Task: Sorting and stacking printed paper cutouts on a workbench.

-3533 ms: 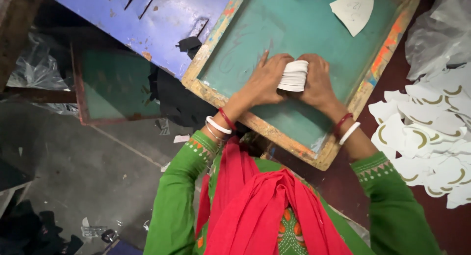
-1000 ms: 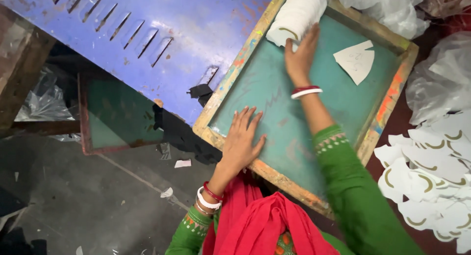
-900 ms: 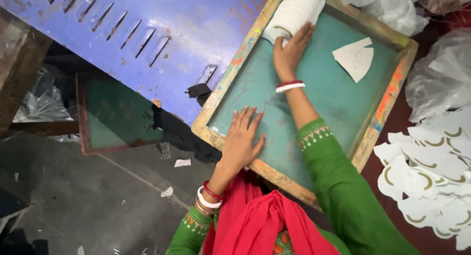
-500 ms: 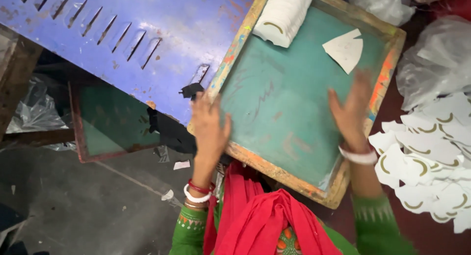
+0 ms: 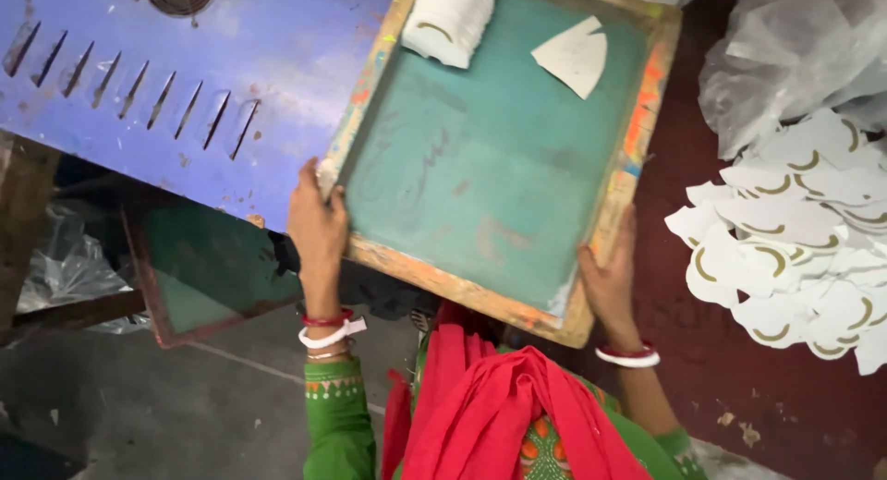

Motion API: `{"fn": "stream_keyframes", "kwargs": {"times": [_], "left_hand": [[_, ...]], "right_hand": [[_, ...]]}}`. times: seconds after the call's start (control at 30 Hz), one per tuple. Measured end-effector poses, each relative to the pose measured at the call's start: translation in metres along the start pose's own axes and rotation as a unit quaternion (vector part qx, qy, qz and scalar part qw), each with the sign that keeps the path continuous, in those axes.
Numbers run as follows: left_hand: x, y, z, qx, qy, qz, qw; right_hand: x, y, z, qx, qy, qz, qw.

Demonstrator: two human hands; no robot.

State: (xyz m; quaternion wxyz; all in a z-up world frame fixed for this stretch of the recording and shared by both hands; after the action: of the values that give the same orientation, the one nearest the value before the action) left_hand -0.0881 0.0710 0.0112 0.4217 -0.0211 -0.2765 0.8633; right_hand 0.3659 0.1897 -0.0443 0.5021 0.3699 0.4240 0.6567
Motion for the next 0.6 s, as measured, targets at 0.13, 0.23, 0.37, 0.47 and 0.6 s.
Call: {"fn": "stream_keyframes", "kwargs": {"times": [0.13,0.23,0.37,0.47,0.6], "left_hand": [[0.024,0.022,-0.002,0.029,0.002,0.008,1.0],[0.039,0.037,-0.007,0.032,-0.006,-0.004,0.999],[0.042,0.038,-0.004,0.003,-0.027,-0.033,0.999],[0.015,-0.014,0.032,0.038,-0.077,-0.125,0.988],[-0.087,-0.079,0.065,-0.028,-0.083,-0.189,0.978]], "right_hand": [[0.006,0.002,-0.036,-0.065,-0.004,0.052,0.997],[0.01,0.002,-0.055,-0.069,-0.008,0.068,0.995],[0.015,-0.002,-0.059,-0.041,-0.008,0.07,0.997],[0.016,-0.004,-0.049,-0.041,-0.01,0.08,0.996],[-0.002,0.009,0.008,-0.039,-0.047,0.073,0.995]]}}
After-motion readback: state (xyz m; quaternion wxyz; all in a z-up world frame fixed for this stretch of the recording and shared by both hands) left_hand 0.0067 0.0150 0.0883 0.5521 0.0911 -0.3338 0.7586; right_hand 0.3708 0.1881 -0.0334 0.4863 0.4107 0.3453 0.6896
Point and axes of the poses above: each hand's wrist, its own x-axis towards the middle knuckle, its own z-axis out of the back of the hand, y = z × x, the point moved 8 cm from there along x, towards the middle knuckle, and after that the axes turned 3 degrees about x, right-handed, at the moved point
